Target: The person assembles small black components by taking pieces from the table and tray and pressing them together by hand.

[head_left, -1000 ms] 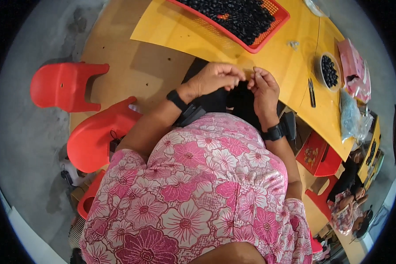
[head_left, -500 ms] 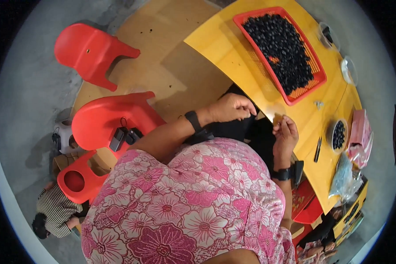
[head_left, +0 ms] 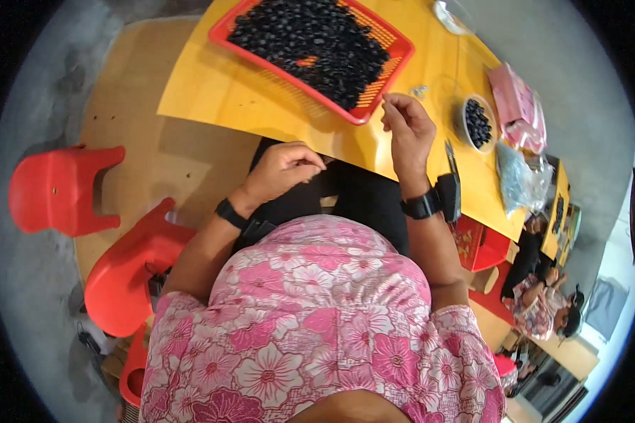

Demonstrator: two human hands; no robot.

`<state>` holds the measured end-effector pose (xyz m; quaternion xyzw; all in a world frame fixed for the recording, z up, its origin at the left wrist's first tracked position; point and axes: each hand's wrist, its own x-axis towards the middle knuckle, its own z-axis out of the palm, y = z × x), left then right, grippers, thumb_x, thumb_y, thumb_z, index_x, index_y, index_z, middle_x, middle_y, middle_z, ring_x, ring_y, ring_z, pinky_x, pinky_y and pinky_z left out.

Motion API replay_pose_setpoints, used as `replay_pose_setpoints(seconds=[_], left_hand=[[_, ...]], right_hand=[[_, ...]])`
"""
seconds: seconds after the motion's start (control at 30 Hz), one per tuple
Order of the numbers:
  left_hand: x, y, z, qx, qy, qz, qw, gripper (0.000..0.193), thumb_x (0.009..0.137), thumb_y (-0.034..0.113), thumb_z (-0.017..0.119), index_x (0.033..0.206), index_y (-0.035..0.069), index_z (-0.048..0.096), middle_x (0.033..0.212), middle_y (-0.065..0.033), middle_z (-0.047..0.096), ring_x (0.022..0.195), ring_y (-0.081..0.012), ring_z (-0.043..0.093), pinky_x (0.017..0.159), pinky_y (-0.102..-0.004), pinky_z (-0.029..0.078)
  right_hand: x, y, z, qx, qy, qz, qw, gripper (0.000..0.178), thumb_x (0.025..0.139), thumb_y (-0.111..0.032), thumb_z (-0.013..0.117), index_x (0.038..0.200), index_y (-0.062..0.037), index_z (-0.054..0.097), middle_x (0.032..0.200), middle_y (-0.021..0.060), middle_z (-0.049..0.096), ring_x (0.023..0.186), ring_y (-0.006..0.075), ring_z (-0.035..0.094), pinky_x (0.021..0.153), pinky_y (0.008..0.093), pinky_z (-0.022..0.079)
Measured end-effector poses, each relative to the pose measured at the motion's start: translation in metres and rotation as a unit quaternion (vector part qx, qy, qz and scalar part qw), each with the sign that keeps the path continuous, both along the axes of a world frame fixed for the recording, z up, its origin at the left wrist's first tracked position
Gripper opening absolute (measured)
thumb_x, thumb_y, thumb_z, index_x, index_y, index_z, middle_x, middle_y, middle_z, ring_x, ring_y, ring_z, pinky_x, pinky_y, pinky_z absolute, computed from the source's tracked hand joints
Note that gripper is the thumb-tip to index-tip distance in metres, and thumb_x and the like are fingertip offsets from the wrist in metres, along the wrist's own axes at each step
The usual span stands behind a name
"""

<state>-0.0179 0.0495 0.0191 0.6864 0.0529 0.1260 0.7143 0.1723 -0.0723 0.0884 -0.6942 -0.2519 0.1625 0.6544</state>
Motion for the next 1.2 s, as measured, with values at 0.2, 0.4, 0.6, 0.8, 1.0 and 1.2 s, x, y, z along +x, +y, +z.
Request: replay_pose_setpoints(seconds=[0.2, 0.4, 0.6, 0.8, 1.0, 1.2], left_hand=[[-0.001, 0.001, 0.004, -0.059, 0.077, 0.034, 0.995, 0.008, 0.084, 0.003, 0.059, 0.089, 0.002, 0.065, 0.072, -0.0003, 0.057, 0.060, -0.0052, 0.055, 0.056, -0.0188, 0.046], [0.001, -0.001, 0.004, -0.046, 0.082, 0.045, 0.995, 0.007, 0.083, 0.002, 0.059, 0.088, 0.001, 0.064, 0.072, -0.0008, 0.058, 0.059, -0.0058, 0.055, 0.055, -0.0195, 0.047], [0.001, 0.000, 0.004, -0.046, 0.075, 0.049, 0.995, 0.007, 0.083, 0.002, 0.059, 0.088, 0.001, 0.064, 0.073, -0.0007, 0.058, 0.059, -0.0059, 0.055, 0.056, -0.0196, 0.046], [-0.001, 0.002, 0.007, -0.064, 0.096, 0.040, 0.992, 0.008, 0.085, 0.000, 0.056, 0.091, 0.000, 0.062, 0.076, -0.0005, 0.057, 0.062, -0.0051, 0.055, 0.058, -0.0186, 0.047], [-0.001, 0.000, -0.003, 0.003, 0.031, 0.050, 0.998, 0.010, 0.086, 0.006, 0.057, 0.091, 0.000, 0.064, 0.082, -0.0046, 0.061, 0.063, -0.0090, 0.058, 0.056, -0.0222, 0.048], [-0.003, 0.001, 0.001, -0.040, 0.010, 0.046, 0.998, 0.008, 0.083, 0.005, 0.059, 0.089, 0.001, 0.064, 0.075, -0.0034, 0.060, 0.061, -0.0090, 0.059, 0.055, -0.0218, 0.049]], right_hand=[[0.025, 0.016, 0.010, -0.016, -0.139, -0.017, 0.990, 0.010, 0.083, 0.002, 0.060, 0.090, -0.0002, 0.066, 0.081, 0.0017, 0.062, 0.072, 0.0093, 0.057, 0.067, 0.0218, 0.047], [0.039, 0.052, 0.017, -0.112, -0.322, 0.080, 0.937, 0.014, 0.077, 0.000, 0.062, 0.090, -0.0035, 0.066, 0.084, 0.0117, 0.063, 0.075, 0.0231, 0.062, 0.068, 0.0290, 0.050], [0.064, 0.085, 0.002, -0.207, -0.389, 0.138, 0.887, 0.021, 0.073, -0.004, 0.064, 0.094, -0.0047, 0.065, 0.091, 0.0148, 0.063, 0.085, 0.0339, 0.061, 0.075, 0.0387, 0.050], [0.078, 0.119, -0.007, -0.300, -0.436, 0.139, 0.837, 0.024, 0.074, -0.014, 0.067, 0.096, -0.0042, 0.064, 0.093, 0.0179, 0.063, 0.089, 0.0358, 0.061, 0.078, 0.0424, 0.050], [0.070, 0.130, 0.008, -0.397, -0.431, 0.175, 0.791, 0.023, 0.078, -0.021, 0.063, 0.092, -0.0020, 0.061, 0.090, 0.0220, 0.063, 0.089, 0.0392, 0.060, 0.077, 0.0461, 0.048], [0.061, 0.127, 0.007, -0.440, -0.495, 0.136, 0.737, 0.023, 0.079, -0.023, 0.064, 0.088, -0.0026, 0.058, 0.092, 0.0210, 0.061, 0.086, 0.0394, 0.060, 0.073, 0.0478, 0.048]])
